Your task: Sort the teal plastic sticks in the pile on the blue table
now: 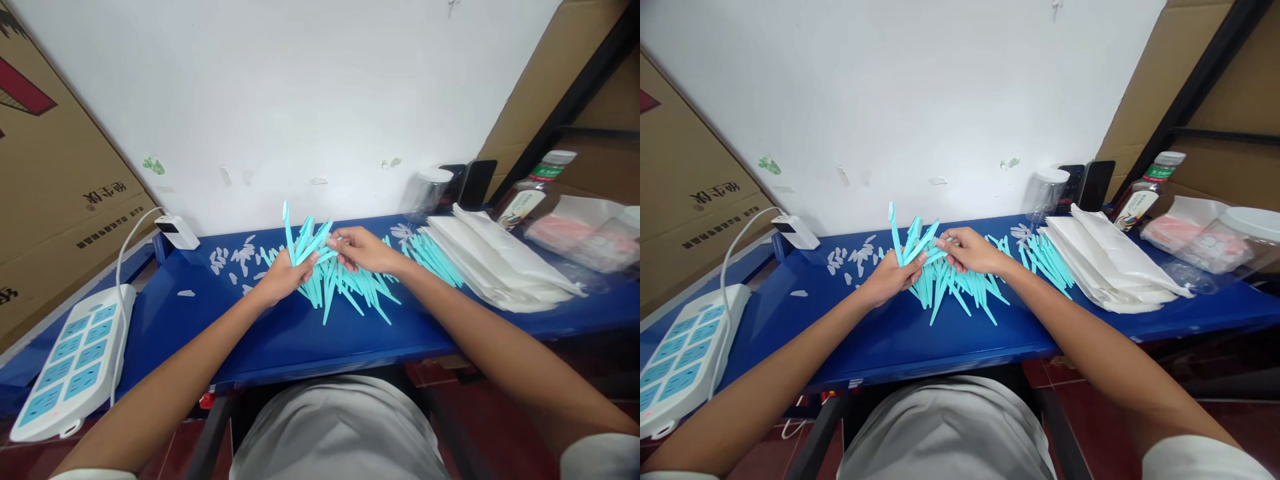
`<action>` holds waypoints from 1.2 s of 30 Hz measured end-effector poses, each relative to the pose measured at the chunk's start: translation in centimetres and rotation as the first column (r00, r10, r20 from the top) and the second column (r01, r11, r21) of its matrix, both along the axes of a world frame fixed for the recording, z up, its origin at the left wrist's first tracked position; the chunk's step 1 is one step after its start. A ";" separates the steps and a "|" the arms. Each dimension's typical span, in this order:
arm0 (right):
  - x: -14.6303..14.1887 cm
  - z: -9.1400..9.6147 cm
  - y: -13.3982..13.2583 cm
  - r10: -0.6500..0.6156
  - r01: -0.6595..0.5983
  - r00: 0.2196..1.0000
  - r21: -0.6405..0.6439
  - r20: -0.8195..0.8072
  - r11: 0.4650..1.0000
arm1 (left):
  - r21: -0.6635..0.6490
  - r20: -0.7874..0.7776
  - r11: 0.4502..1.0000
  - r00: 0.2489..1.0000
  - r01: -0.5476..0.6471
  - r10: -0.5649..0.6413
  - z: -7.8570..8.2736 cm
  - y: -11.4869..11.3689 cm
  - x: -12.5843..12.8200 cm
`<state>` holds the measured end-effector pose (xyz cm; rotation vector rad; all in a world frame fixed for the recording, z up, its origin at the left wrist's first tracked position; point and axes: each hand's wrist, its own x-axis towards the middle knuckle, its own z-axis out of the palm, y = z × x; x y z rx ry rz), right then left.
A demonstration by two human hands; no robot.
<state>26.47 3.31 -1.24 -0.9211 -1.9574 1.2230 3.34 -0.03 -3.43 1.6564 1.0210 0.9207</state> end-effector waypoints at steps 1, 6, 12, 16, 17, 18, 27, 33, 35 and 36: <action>0.1 0.1 0.1 -0.021 0.021 1.000 0.014 0.013 1.000 | -0.005 0.003 1.000 1.000 0.002 -0.002 0.0 0.0 0.0; 1.7 0.7 1.2 -0.090 0.090 0.996 0.042 0.001 0.995 | -0.060 0.023 0.998 1.000 -0.003 0.005 0.3 0.3 -0.2; 5.6 2.0 2.8 -0.169 0.167 0.983 0.040 0.070 0.985 | -0.122 0.113 0.991 0.991 -0.058 0.072 0.5 0.7 -1.1; 6.7 2.2 2.9 -0.052 0.054 0.965 -0.002 0.255 0.999 | -0.141 0.091 0.988 0.993 -0.064 0.077 0.6 0.6 -1.0; 6.6 2.0 2.9 -0.035 0.038 0.962 -0.005 0.270 0.999 | -0.148 0.086 0.987 0.993 -0.064 0.077 0.6 0.5 -1.0; 6.4 1.7 3.0 -0.032 0.032 0.960 0.006 0.279 0.999 | -0.154 0.081 0.986 0.994 -0.062 0.075 0.7 0.4 -1.0; 9.4 0.4 6.2 -0.612 0.335 0.644 0.551 0.459 0.765 | -0.160 0.033 0.987 0.999 -0.011 0.017 1.2 0.0 -0.8; 15.0 0.3 7.8 -0.673 0.392 0.247 0.563 0.698 0.728 | -0.123 -0.044 0.992 0.999 0.007 -0.012 1.5 -0.4 -0.5; 15.8 -0.1 8.2 -0.614 0.376 0.234 0.512 0.754 0.772 | -0.104 -0.041 0.995 0.999 0.011 -0.016 1.4 -0.4 -0.5; 16.0 -0.2 8.3 -0.583 0.362 0.244 0.485 0.775 0.796 | -0.098 -0.033 0.995 0.999 0.007 -0.011 1.3 -0.3 -0.5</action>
